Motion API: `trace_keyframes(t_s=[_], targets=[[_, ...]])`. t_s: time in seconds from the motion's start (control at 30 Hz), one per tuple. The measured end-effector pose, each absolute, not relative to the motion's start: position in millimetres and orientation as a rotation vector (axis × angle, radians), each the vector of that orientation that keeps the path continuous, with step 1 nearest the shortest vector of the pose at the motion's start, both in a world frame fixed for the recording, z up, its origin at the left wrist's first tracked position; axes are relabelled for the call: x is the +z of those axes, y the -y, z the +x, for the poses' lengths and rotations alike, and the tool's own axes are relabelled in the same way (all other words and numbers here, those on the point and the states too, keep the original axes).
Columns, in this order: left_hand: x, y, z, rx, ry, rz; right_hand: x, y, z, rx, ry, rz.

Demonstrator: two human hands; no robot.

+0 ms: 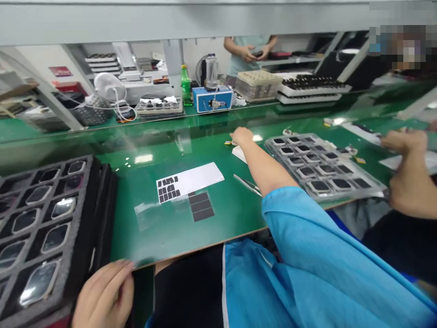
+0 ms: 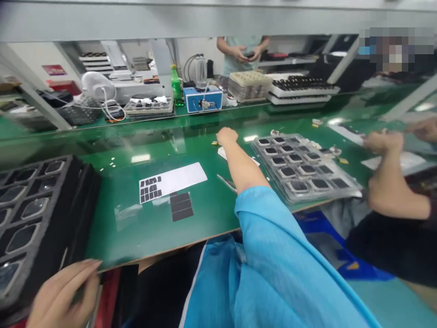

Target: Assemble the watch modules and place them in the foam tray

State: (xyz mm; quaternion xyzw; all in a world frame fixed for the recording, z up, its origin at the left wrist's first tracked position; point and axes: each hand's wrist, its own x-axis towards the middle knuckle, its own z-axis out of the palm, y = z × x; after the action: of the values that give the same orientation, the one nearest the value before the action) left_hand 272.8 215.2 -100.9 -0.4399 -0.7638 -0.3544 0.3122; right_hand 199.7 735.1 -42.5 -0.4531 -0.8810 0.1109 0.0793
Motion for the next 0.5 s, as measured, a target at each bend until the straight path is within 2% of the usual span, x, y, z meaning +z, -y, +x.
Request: trace_keyframes(t_s=[0.13, 0.33, 0.5], targets=[[-114.4, -263.4, 290.6, -0.855, 1.989, -1.227, -49.9, -745.9, 198.5, 0.298, 2.7, -1.367], [-98.0, -282.3, 285.3, -0.87, 2.051, -1.237, -51.4, -728.3, 205.1, 0.364, 2.672, -1.266], [-88.3, -294.8, 268.3, -1.034, 2.206, -1.137, -31.7, -680.0, 223.3, 0.323, 2.423, -0.628]])
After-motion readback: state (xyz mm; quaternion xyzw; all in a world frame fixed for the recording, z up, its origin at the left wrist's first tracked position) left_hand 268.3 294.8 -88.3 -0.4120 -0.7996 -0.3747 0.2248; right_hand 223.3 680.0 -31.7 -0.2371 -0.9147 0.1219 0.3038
